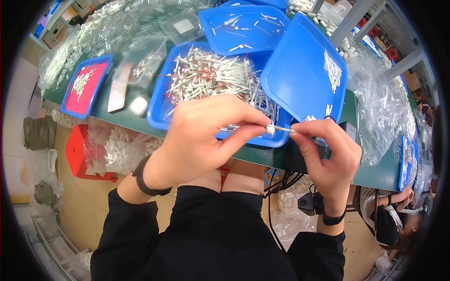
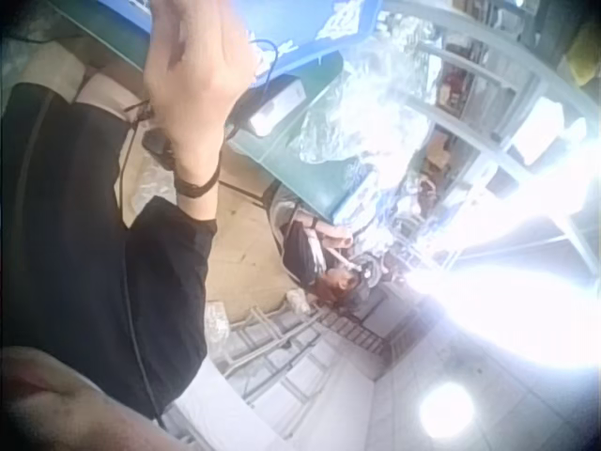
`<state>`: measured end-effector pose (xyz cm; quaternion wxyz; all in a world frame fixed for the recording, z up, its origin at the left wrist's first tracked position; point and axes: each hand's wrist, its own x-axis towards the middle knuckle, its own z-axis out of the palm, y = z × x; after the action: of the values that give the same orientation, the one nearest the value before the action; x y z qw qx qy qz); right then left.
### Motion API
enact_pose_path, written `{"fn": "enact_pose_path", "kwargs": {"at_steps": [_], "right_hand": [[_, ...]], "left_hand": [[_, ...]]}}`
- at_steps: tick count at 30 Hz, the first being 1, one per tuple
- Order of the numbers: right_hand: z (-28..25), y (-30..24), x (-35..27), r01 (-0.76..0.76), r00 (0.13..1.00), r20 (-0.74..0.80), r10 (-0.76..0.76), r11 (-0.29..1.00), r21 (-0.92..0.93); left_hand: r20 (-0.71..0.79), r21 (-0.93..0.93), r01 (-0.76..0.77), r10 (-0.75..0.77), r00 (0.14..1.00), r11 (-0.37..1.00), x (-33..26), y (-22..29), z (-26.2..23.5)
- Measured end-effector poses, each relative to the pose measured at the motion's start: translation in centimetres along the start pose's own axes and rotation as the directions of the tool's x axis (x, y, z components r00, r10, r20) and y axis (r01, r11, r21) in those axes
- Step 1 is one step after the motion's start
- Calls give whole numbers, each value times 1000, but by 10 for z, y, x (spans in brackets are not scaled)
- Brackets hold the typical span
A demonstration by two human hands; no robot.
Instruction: The person repeatedly picks up small white cylindrical components and thin metal rods from blue trays on a workbench. They insert the rods into the components by hand and place the assembled units into a separate blue tray. The process is repetitive and performed one at a time.
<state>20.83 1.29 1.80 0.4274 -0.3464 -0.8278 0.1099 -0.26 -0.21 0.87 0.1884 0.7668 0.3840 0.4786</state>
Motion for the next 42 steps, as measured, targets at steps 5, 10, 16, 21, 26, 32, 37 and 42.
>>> {"fn": "enact_pose_path", "kwargs": {"at_steps": [5, 10, 16, 21, 26, 32, 37, 42], "right_hand": [[4, -1, -1, 89, 996, -19, -88, 995, 37], [7, 3, -5, 148, 989, -3, -148, 986, 76], [13, 6, -1, 161, 982, 90, -164, 986, 32], [-4, 47, 11, -247, 969, 16, 248, 967, -65], [-54, 144, -11, -471, 848, 51, 528, 794, -384], [-46, 175, -31, -437, 726, 245, 643, 706, -557], [-34, 182, -32, -412, 755, 314, 575, 790, -455], [-31, 176, -30, -479, 764, 267, 587, 793, -376]], "left_hand": [[-22, 9, -43, 44, 999, 999, -2, 4, 3], [-37, 25, -66, 67, 997, 998, -5, 5, 6], [9, 59, -89, 88, 996, 994, -5, 0, 5], [-64, 351, 6, 17, 998, 937, 15, -51, -32], [-298, 561, 524, -433, 850, 641, 20, -141, -132], [-223, 656, 664, -748, 625, 360, -11, -238, -173], [-247, 776, 548, -648, 720, 313, -22, -257, -164], [-282, 702, 624, -671, 686, 343, -19, -246, -157]]}}
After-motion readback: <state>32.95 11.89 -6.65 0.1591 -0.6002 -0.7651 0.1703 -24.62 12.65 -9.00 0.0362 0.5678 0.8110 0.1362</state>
